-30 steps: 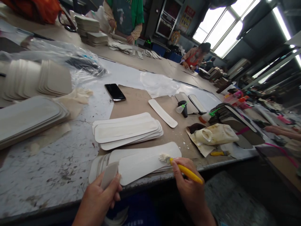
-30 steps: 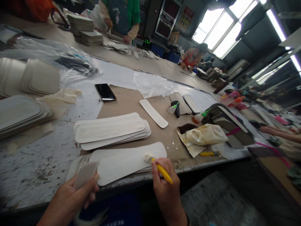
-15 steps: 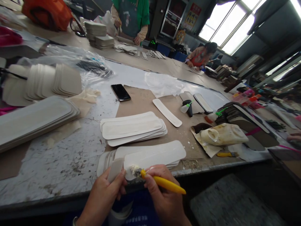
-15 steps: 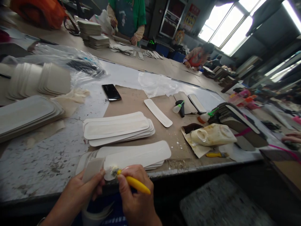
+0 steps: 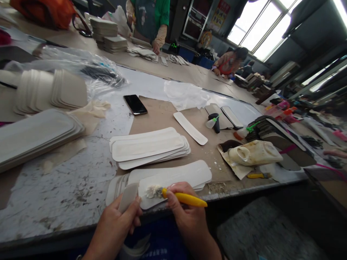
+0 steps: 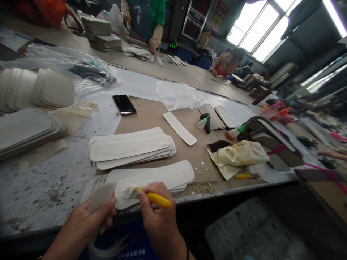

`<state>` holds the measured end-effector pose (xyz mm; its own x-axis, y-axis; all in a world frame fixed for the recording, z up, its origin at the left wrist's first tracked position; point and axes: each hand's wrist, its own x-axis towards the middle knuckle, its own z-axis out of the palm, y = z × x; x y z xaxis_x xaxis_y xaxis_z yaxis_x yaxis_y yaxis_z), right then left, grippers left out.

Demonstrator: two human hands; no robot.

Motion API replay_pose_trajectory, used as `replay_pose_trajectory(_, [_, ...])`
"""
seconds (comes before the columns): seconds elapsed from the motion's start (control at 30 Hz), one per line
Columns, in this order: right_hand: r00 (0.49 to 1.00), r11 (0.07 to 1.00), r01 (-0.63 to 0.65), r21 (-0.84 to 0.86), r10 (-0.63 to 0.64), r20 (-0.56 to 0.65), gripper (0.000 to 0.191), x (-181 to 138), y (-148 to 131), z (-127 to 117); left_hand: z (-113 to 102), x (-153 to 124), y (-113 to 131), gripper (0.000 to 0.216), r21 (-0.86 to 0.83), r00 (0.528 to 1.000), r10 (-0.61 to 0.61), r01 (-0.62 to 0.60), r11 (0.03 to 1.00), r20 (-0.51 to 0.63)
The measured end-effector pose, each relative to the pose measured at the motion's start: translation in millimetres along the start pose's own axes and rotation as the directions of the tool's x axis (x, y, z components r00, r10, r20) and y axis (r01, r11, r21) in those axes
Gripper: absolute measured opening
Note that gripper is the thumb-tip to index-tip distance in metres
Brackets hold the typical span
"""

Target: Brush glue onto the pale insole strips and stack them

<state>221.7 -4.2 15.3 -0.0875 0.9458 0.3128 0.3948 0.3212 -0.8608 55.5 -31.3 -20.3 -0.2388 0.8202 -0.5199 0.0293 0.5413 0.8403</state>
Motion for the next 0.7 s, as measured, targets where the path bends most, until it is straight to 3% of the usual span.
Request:
replay_pose_trajectory(0.1, [0.982,0.952,0.138,-0.274,-0.167,-0.084,0.01,9,19,-27,1,-3,4,0.04,-0.033,0.999,-0.029,0.029,0.999,-0.021])
replay_pose_trajectory(0.2, [0.957,0.851,0.161,-0.499,-0.258,-0.131,0.009,19,33,-67,4,-7,10,0.039,-0.044,0.998,-0.031,0.029,0.999,-0.056])
replay_pose_trajectory(0.3, [0.941,0.773,0.183,-0.607,-0.317,-0.12,0.008,24,35,-93,5,-9,13,0.037,-0.037,0.997,-0.026,0.023,0.999,-0.079])
replay_pose_trajectory(0.57, [0.894,0.665,0.278,-0.693,-0.442,-0.065,0.007,19,22,-97,2,-1,3,0.037,-0.092,0.999,-0.005,0.002,0.996,-0.037])
replay_pose_trajectory(0.7, [0.904,0.703,0.313,-0.638,-0.427,-0.027,0.008,19,12,-92,-8,-8,15,0.036,-0.109,0.993,0.026,-0.039,0.993,-0.115])
